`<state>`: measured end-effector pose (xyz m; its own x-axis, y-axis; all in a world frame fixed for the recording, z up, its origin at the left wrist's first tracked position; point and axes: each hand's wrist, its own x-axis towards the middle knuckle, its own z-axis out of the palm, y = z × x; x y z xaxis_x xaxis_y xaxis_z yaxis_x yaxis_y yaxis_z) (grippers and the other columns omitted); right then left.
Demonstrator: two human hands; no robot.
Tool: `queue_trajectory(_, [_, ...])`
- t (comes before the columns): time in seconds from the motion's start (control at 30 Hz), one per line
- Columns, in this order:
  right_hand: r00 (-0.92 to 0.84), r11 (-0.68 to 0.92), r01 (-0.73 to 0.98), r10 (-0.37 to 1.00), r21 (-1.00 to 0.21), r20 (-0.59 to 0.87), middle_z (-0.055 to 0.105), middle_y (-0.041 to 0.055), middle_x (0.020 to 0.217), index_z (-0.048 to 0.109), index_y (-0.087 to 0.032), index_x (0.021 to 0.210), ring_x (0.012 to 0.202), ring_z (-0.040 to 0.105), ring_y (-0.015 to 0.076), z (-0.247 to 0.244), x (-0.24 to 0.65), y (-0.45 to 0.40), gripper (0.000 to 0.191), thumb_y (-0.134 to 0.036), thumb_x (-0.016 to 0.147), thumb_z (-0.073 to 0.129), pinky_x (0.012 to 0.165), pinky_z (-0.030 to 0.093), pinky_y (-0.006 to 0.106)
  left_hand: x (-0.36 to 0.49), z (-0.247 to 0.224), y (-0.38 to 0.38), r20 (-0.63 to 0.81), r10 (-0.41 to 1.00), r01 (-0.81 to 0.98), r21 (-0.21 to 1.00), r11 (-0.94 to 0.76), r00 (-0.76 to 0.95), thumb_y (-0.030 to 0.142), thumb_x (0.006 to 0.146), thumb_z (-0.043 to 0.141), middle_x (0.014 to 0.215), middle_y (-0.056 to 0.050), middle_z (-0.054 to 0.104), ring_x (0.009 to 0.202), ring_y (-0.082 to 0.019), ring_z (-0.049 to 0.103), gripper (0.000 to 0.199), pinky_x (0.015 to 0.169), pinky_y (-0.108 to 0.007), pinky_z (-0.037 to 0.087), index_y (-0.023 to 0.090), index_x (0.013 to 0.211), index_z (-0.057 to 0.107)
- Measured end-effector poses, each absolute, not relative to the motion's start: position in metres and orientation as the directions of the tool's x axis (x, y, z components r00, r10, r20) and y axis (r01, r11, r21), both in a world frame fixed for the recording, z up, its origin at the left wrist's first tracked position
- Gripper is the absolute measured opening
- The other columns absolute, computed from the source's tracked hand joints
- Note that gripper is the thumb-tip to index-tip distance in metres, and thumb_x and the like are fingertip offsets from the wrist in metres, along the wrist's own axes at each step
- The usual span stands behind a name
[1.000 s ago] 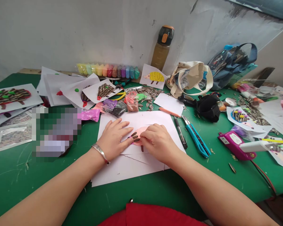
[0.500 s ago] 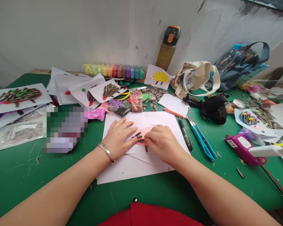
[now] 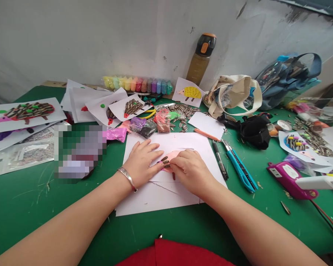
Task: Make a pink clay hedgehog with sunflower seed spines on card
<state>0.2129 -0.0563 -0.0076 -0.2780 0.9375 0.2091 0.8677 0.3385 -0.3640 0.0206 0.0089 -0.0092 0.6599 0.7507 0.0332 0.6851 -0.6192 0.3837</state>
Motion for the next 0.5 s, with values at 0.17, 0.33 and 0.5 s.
queue_trajectory(0.17, [-0.279, 0.343, 0.865, 0.935, -0.366, 0.217, 0.058, 0.0022, 0.071, 0.065, -0.019, 0.071, 0.075, 0.048, 0.0157, -0.0097, 0.2115, -0.0562, 0.029, -0.022, 0.093, 0.047, 0.074, 0.028, 0.031, 0.0207, -0.0098, 0.0088, 0.029, 0.75, 0.685, 0.387, -0.618, 0.661, 0.048, 0.088, 0.05, 0.135, -0.009, 0.056, 0.134, -0.038, 0.036, 0.04, 0.108, -0.062, 0.027, 0.025, 0.116, 0.067])
queue_trajectory(0.33, [-0.283, 0.349, 0.863, 0.933, -0.366, 0.223, 0.058, 0.0025, 0.071, 0.065, -0.018, 0.071, 0.075, 0.048, 0.016, -0.0108, 0.212, -0.0567, 0.03, -0.023, 0.094, 0.047, 0.074, 0.029, 0.031, 0.0209, -0.0086, 0.0085, 0.007, 0.75, 0.691, 0.384, -0.613, 0.662, 0.046, 0.089, 0.051, 0.137, -0.01, 0.055, 0.136, -0.038, 0.034, 0.04, 0.109, -0.061, 0.026, 0.024, 0.119, 0.065])
queue_trajectory(0.5, [-0.277, 0.345, 0.848, 0.935, -0.402, 0.22, 0.058, 0.0022, 0.071, 0.067, -0.02, 0.072, 0.075, 0.049, 0.0158, -0.0089, 0.2125, -0.0558, 0.028, -0.021, 0.093, 0.05, 0.074, 0.029, 0.031, 0.0205, -0.008, 0.0075, 0.007, 0.747, 0.683, 0.398, -0.612, 0.665, 0.043, 0.088, 0.054, 0.136, -0.008, 0.054, 0.136, -0.036, 0.034, 0.037, 0.11, -0.06, 0.027, 0.025, 0.118, 0.065])
